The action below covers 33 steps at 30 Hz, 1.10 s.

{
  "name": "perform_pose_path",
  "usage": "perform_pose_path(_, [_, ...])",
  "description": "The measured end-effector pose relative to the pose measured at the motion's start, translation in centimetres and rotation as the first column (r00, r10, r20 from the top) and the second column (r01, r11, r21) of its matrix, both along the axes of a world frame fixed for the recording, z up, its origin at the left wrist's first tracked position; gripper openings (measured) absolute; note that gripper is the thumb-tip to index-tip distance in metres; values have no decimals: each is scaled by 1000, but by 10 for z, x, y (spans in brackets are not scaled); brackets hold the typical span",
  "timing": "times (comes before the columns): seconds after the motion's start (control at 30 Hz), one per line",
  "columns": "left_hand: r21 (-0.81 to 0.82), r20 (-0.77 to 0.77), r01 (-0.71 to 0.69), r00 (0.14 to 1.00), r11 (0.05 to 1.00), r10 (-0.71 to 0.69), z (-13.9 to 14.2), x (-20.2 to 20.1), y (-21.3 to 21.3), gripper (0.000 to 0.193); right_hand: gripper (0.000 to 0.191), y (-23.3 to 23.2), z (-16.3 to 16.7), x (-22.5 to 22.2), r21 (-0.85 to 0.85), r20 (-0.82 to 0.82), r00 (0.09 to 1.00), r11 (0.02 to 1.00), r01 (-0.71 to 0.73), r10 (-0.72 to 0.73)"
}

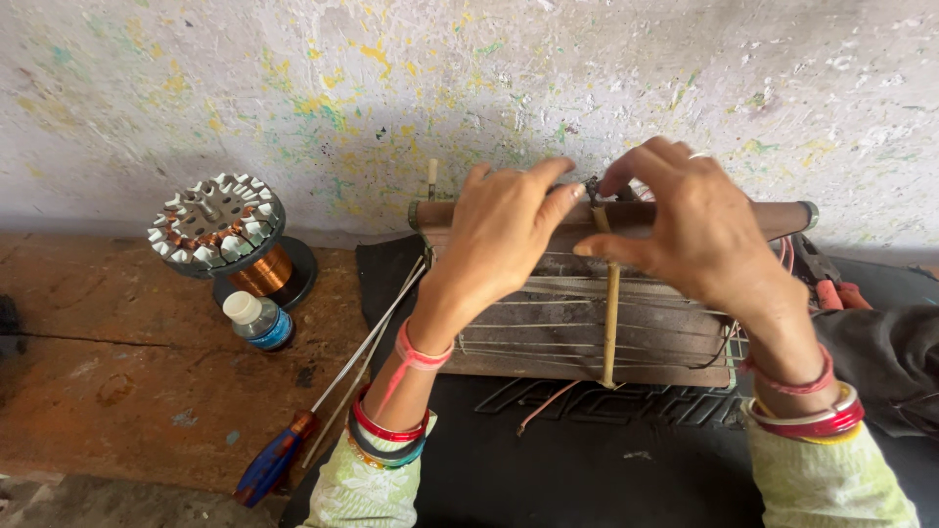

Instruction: The person removes a wire guard from a small heater, wipes the metal casing with a cloth, and then manipulates the ends of the heating element. The person handles the heater, wire guard, cloth, and heating element.

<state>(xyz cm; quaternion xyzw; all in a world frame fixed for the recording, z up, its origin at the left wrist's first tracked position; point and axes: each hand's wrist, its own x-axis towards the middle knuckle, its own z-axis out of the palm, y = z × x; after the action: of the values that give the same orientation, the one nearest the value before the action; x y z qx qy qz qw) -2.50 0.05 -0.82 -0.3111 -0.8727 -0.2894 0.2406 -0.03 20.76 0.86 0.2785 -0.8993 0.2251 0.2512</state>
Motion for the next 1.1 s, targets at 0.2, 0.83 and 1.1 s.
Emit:
perform_pose_path(0.2, [147, -155, -43, 986, 988, 66, 8, -7, -25, 17, 26, 2, 1, 2, -74, -1, 999, 996, -43, 43])
perform_pose_path(0.83, [262, -54, -251, 960, 932, 274, -10, -17, -75, 19, 26, 24, -15, 0, -14, -59, 998, 1000, 14, -15])
perform_pose_path(1.1, [120, -41, -145, 988, 982, 150, -12, -15, -48, 28, 16, 99, -10, 1, -166, -33, 955, 944, 285, -294])
